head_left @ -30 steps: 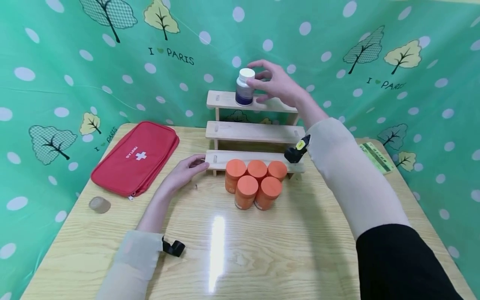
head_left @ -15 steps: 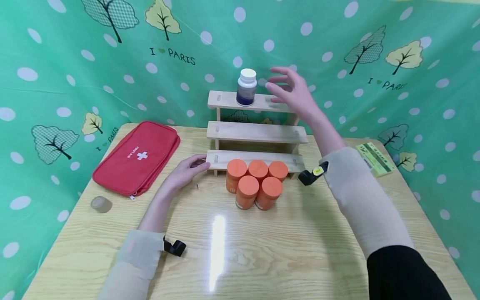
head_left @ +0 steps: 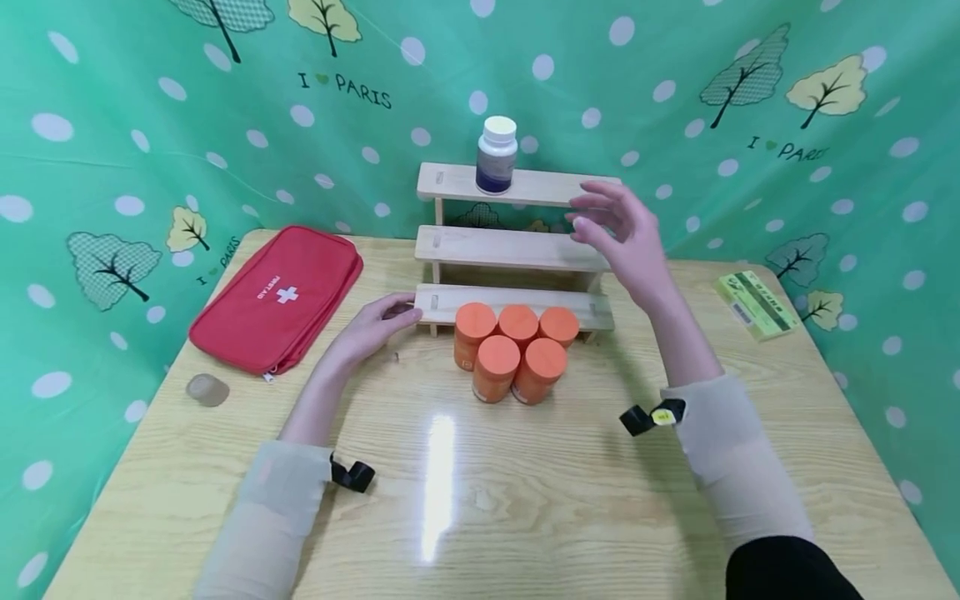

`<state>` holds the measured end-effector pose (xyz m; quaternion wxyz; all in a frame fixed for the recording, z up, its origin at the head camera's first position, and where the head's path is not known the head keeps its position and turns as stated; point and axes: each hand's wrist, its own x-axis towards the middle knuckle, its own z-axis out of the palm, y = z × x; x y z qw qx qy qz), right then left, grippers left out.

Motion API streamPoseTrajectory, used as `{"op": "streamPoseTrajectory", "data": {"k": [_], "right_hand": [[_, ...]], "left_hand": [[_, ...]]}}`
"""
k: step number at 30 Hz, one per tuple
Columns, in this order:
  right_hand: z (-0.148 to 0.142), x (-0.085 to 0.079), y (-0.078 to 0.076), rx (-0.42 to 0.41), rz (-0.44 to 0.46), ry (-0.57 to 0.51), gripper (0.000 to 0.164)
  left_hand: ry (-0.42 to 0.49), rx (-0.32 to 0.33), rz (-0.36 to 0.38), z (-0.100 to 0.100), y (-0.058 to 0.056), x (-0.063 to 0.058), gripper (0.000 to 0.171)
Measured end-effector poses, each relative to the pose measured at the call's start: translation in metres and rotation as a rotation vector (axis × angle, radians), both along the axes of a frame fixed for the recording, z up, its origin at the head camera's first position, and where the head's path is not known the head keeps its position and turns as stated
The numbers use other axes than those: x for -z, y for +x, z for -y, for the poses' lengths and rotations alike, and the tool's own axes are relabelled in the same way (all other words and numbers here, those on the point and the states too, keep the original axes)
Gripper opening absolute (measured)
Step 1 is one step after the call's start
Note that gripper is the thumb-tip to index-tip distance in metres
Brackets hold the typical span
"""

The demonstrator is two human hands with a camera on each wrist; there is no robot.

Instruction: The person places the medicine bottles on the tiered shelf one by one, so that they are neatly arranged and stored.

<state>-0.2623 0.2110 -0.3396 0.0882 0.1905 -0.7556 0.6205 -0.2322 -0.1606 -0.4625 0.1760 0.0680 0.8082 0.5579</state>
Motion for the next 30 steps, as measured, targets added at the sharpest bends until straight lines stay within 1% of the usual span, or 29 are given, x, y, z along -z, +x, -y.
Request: {"op": "streamPoseTrajectory", "data": {"k": [4, 8, 11, 16, 23, 26, 30], "right_hand": [[-0.009, 0.011, 0.015, -0.012, -0.012, 0.008, 0.048], [-0.017, 0.024, 0.026, -0.019, -0.015, 0.026, 0.047], [-0.022, 0.034, 0.035, -0.031, -0.003, 0.017, 0.048], [-0.029, 0.048, 0.048, -0.037, 0.036, 0.04, 0.05], [-0.033, 0.064, 0.057, -0.049, 0.111, 0.102, 0.05], [-0.034, 0.07, 0.06, -0.07, 0.135, 0.124, 0.05], [-0.035, 0.072, 0.062, -0.108, 0.144, 0.13, 0.05]], "left_hand": [[-0.007, 0.001, -0.002, 0.0, -0.002, -0.001, 0.061], [-0.014, -0.01, -0.008, 0.001, -0.002, -0.001, 0.061], [-0.021, -0.002, -0.012, 0.002, -0.001, 0.001, 0.062], [-0.027, 0.007, -0.007, 0.001, 0.0, 0.002, 0.064], [-0.022, 0.001, -0.004, 0.0, 0.002, 0.004, 0.063], [-0.022, 0.001, -0.004, 0.0, 0.003, 0.005, 0.063], [-0.02, -0.004, -0.011, 0.0, 0.001, 0.005, 0.062]]}}
